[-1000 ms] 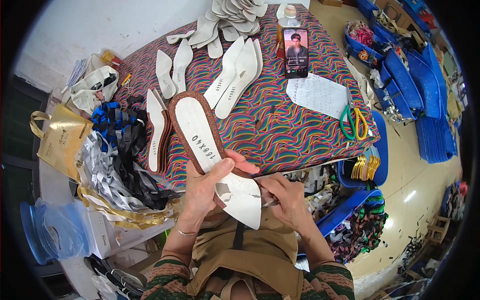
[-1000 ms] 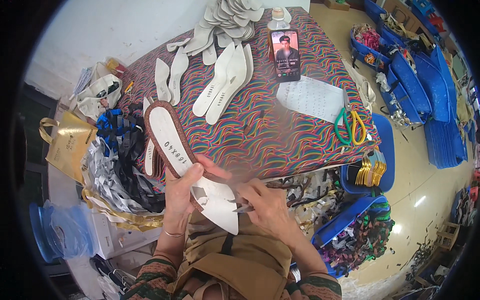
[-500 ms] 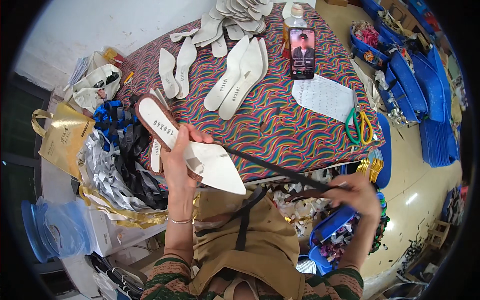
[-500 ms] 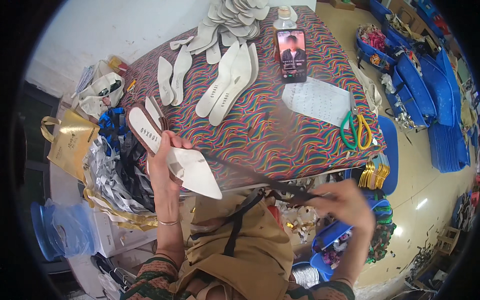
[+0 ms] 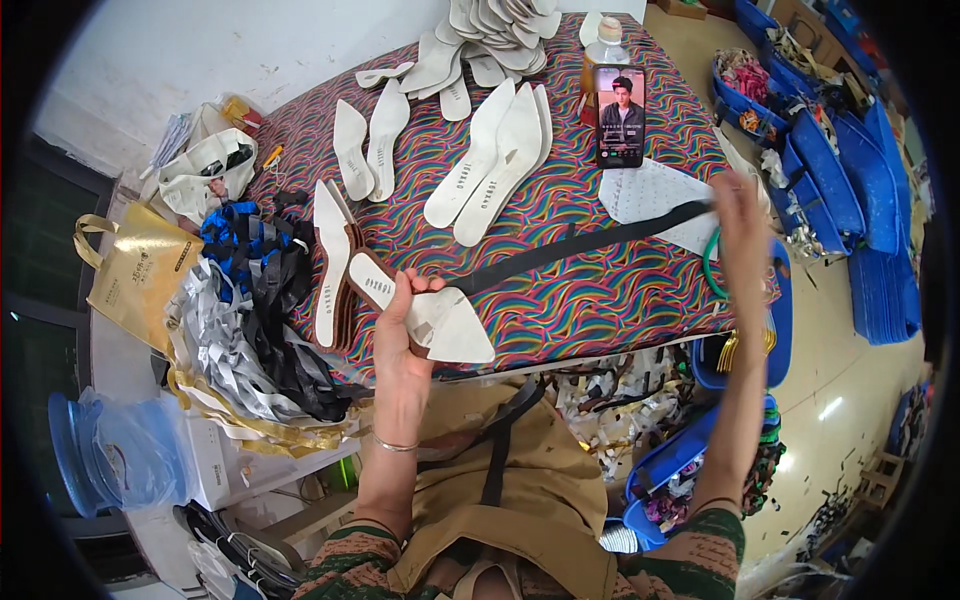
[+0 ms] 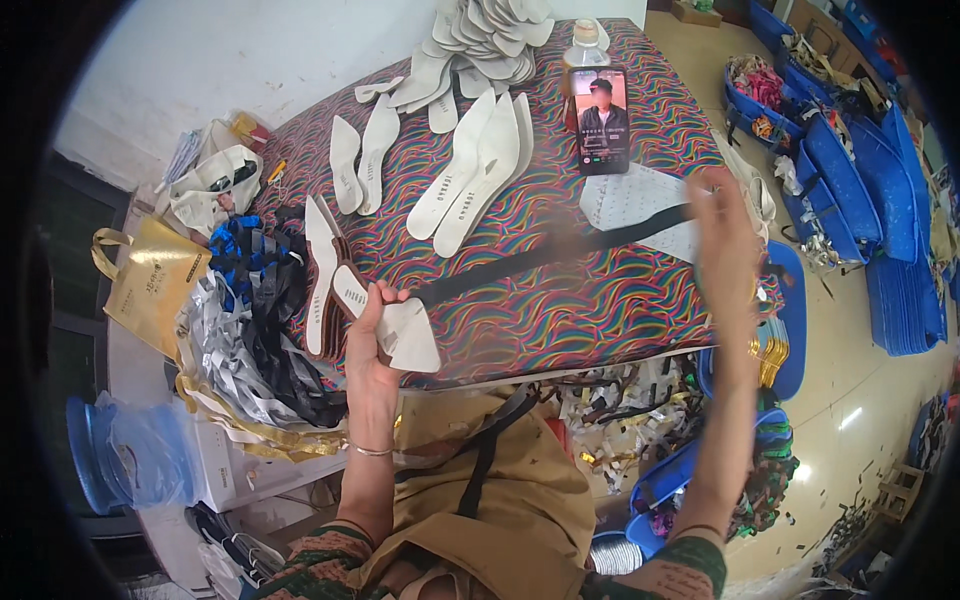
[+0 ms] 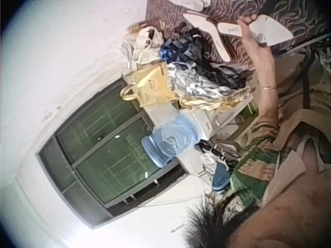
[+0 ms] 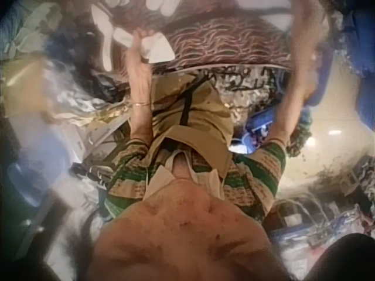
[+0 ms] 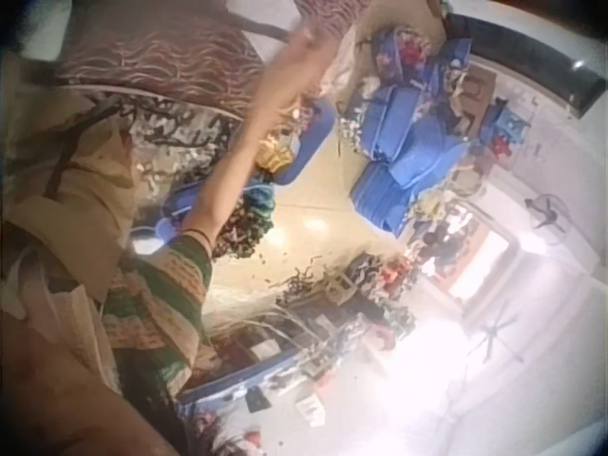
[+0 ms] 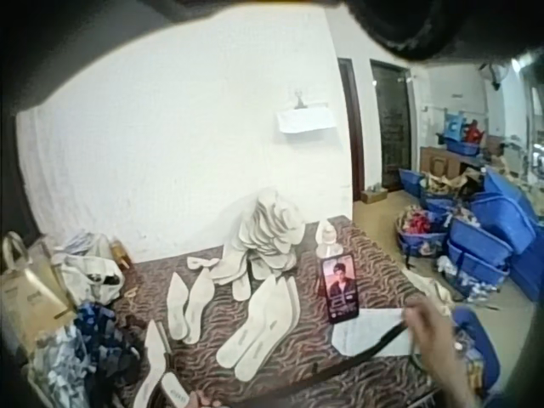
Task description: The person assembles white shoe insoles by attaching brown straps to them. They pick up an insole, align a strap along the edge, and press it down to secure it. The process is repeated for multiple insoles, with the person occasionally adjusting the strap or the insole position on the table.
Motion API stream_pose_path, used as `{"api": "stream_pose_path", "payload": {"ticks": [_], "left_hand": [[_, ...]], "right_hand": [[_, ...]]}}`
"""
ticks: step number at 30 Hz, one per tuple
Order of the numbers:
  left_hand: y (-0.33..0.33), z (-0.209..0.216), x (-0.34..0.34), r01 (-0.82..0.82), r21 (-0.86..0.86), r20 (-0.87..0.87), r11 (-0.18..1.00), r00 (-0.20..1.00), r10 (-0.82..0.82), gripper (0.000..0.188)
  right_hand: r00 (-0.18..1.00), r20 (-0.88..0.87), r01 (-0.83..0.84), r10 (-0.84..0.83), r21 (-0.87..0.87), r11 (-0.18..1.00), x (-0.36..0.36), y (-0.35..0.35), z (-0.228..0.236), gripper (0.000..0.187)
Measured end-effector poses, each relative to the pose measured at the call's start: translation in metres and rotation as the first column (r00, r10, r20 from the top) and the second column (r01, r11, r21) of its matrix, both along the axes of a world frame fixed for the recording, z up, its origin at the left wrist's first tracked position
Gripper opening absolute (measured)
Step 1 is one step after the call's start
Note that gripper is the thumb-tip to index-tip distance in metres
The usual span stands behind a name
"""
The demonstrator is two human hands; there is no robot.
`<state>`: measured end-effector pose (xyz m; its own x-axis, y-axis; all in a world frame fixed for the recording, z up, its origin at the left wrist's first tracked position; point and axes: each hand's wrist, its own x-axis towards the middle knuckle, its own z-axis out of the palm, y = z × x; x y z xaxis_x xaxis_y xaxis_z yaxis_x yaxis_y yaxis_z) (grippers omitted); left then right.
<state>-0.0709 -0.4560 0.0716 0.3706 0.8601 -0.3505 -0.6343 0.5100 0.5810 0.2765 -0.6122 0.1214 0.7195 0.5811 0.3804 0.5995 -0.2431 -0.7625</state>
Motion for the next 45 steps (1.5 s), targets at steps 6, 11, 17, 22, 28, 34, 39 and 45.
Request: {"api": "stream_pose_path", "payload": {"ticks": [6, 11, 17, 22, 28, 34, 39, 45], "left_hand": [[-0.018, 0.01, 0.006, -0.047, 0.071, -0.108, 0.996, 0.993, 0.055, 0.018], [-0.033, 0.023, 0.005, -0.053, 0.131, -0.141, 0.99, 0.987, 0.071, 0.017], [-0.047, 0.03, 0.008, -0.071, 0.165, -0.174, 0.984, 0.98, 0.1, 0.017], [-0.046, 0.026, 0.001, -0.081, 0.197, -0.13, 0.977, 0.986, 0.108, 0.023], [-0.051, 0.026, 0.001, -0.049, 0.201, -0.128, 0.978, 0.989, 0.076, 0.024], [-0.053, 0.03, 0.001, -0.024, 0.223, -0.122, 0.975, 0.991, 0.052, 0.022], [-0.061, 0.05, 0.002, 0.069, 0.286, -0.228, 0.956, 0.974, -0.002, 0.017], [-0.063, 0.055, 0.0, 0.132, 0.435, -0.21, 0.891, 0.977, -0.043, 0.016]], "right_hand": [[0.002, -0.894, -0.161, 0.448, 0.442, 0.883, -0.204, 0.004, -0.061, 0.023], [-0.265, -0.774, 0.075, 0.575, 0.578, 0.813, -0.249, 0.007, -0.057, 0.018], [-0.092, -0.824, 0.05, 0.56, 0.557, 0.829, -0.25, 0.016, -0.054, 0.016], [-0.448, -0.546, 0.101, 0.708, 0.756, 0.646, -0.246, -0.004, -0.075, 0.014], [-0.087, -0.795, 0.085, 0.6, 0.595, 0.799, -0.253, 0.013, -0.056, 0.012], [0.119, -0.817, 0.053, 0.565, 0.573, 0.818, -0.255, 0.013, -0.059, 0.014], [0.61, -0.591, -0.33, 0.529, 0.417, 0.847, -0.217, 0.01, -0.034, 0.013], [0.765, 0.075, -0.643, 0.64, 0.162, 0.749, -0.193, 0.0, -0.026, 0.029]]}}
